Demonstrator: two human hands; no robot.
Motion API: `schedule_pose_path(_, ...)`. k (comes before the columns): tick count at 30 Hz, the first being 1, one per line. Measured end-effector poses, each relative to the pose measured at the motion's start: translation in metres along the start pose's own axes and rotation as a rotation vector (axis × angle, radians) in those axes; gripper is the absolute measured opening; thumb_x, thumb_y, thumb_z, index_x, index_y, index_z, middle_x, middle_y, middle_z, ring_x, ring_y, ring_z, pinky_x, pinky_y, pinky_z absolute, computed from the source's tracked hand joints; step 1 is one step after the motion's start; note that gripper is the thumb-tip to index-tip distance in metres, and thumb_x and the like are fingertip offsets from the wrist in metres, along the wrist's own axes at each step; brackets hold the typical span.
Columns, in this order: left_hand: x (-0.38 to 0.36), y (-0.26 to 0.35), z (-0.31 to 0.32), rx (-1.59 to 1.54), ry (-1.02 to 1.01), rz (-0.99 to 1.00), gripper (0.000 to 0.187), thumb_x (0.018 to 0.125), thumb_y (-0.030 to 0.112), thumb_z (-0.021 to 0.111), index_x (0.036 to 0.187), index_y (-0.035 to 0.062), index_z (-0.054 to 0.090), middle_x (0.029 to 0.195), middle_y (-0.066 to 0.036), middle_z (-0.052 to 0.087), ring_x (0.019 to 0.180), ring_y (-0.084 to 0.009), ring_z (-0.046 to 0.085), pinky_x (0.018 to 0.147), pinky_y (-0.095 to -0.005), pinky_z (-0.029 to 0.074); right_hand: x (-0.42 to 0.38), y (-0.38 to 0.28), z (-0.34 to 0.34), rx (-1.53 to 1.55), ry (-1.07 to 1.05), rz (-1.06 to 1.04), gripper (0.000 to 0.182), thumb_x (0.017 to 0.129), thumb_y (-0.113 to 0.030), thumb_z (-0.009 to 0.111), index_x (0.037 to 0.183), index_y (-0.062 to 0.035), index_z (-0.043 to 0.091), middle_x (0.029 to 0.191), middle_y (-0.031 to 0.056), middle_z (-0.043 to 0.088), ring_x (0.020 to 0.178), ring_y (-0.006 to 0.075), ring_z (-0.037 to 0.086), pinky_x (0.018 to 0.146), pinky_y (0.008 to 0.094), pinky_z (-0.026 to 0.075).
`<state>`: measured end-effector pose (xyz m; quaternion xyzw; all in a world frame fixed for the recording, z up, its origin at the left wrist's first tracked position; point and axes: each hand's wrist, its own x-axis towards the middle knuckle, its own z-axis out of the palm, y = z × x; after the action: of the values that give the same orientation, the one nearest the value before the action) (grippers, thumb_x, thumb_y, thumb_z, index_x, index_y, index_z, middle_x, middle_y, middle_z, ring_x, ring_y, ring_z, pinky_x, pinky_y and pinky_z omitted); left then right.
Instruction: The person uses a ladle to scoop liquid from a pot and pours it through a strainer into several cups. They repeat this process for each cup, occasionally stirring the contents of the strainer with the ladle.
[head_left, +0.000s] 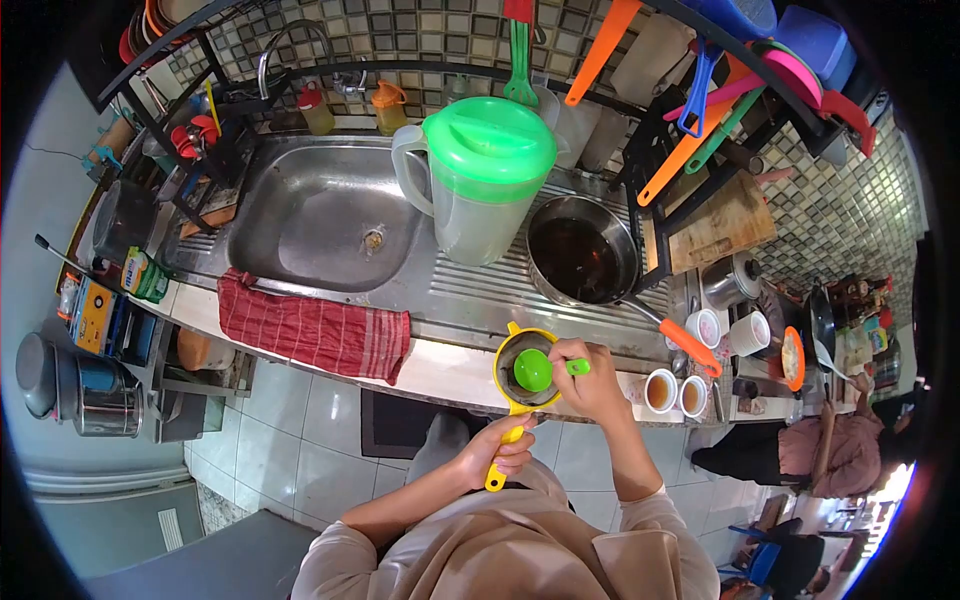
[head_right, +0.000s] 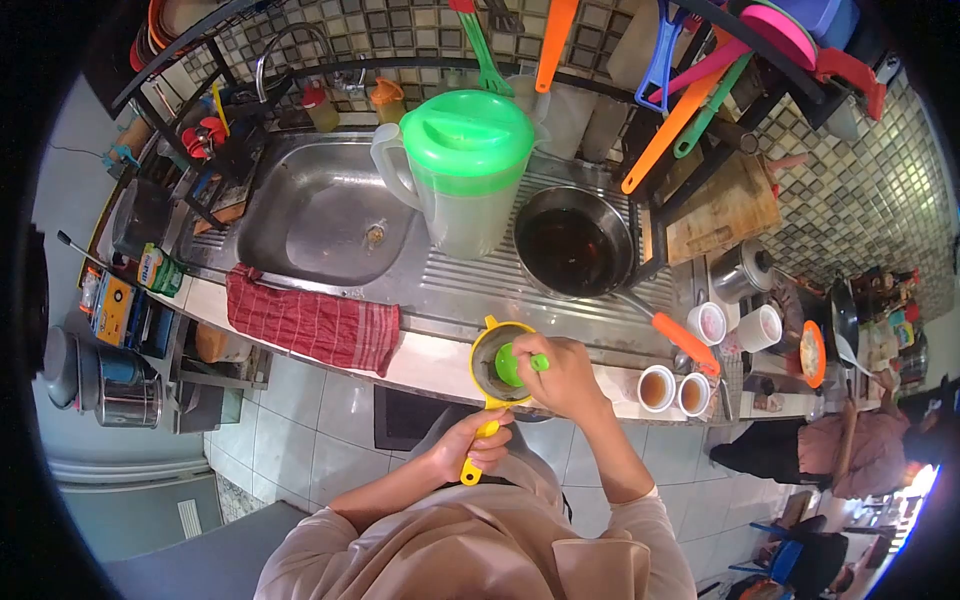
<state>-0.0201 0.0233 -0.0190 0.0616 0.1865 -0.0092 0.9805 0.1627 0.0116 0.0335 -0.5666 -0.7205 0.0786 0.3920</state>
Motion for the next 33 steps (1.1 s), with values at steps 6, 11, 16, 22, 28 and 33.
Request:
schedule_pose_path(6, 0.000, 0.000, 0.000, 0.004, -0.007, 0.006, 0.020, 0.089, 0.034, 0.044, 0.080, 0.0163, 0.041, 0.048, 0.007, 0.025, 0.037, -0.0034, 0.022, 0.033, -0.0178, 0.020, 0.000, -0.002, 0.002, -0.006, -0.007, 0.004, 0.017, 0.076, 0.000, 0.053, 0.086, -0.0047, 0.040, 0.068, 0.0109, 0.057, 0.054, 0.0297, 0.056, 0.051, 0.0358, 0.045)
schedule_pose_path(11, 0.000, -0.001, 0.000, -0.018, 0.001, 0.010, 0.020, 0.090, 0.032, 0.043, 0.079, 0.0161, 0.041, 0.047, 0.007, 0.024, 0.037, -0.0034, 0.021, 0.032, -0.0173, 0.019, 0.001, -0.003, 0.004, -0.036, -0.030, -0.020, 0.019, 0.073, 0.000, 0.055, 0.085, -0.0048, 0.041, 0.069, 0.0101, 0.057, 0.053, 0.0298, 0.056, 0.050, 0.0360, 0.045)
schedule_pose_path(16, -0.001, 0.000, 0.002, -0.013, 0.020, 0.010, 0.020, 0.090, 0.032, 0.043, 0.079, 0.0161, 0.041, 0.047, 0.007, 0.024, 0.037, -0.0034, 0.021, 0.032, -0.0173, 0.018, 0.010, -0.018, 0.006, -0.075, -0.051, -0.076, 0.018, 0.071, -0.001, 0.056, 0.084, -0.0063, 0.044, 0.070, 0.0089, 0.058, 0.053, 0.0285, 0.056, 0.049, 0.0368, 0.044)
schedule_pose_path(22, -0.001, 0.000, 0.004, -0.007, 0.018, 0.019, 0.020, 0.090, 0.032, 0.043, 0.078, 0.0160, 0.042, 0.047, 0.006, 0.024, 0.037, -0.0036, 0.021, 0.033, -0.0174, 0.019, 0.013, -0.025, 0.010, -0.128, -0.018, -0.102, 0.018, 0.068, -0.007, 0.060, 0.081, -0.0087, 0.048, 0.065, 0.0061, 0.056, 0.054, 0.0251, 0.057, 0.048, 0.0347, 0.045)
schedule_pose_path(28, 0.001, -0.002, -0.001, 0.010, 0.004, 0.029, 0.019, 0.089, 0.033, 0.043, 0.080, 0.0160, 0.042, 0.047, 0.006, 0.024, 0.038, -0.0042, 0.021, 0.033, -0.0179, 0.019, 0.010, -0.028, 0.013, -0.161, -0.018, -0.166, 0.024, 0.065, -0.009, 0.062, 0.084, -0.0091, 0.048, 0.069, 0.0059, 0.053, 0.056, 0.0246, 0.056, 0.050, 0.0348, 0.045)
schedule_pose_path(33, 0.001, -0.004, -0.004, 0.043, 0.021, 0.040, 0.034, 0.089, 0.037, 0.042, 0.064, 0.0142, 0.038, 0.047, 0.005, 0.024, 0.039, -0.0048, 0.023, 0.035, -0.0184, 0.020, 0.009, -0.036, 0.018, -0.201, -0.064, -0.265, 0.028, 0.060, -0.007, 0.062, 0.084, -0.0106, 0.049, 0.067, 0.0041, 0.054, 0.053, 0.0206, 0.055, 0.048, 0.0304, 0.042)
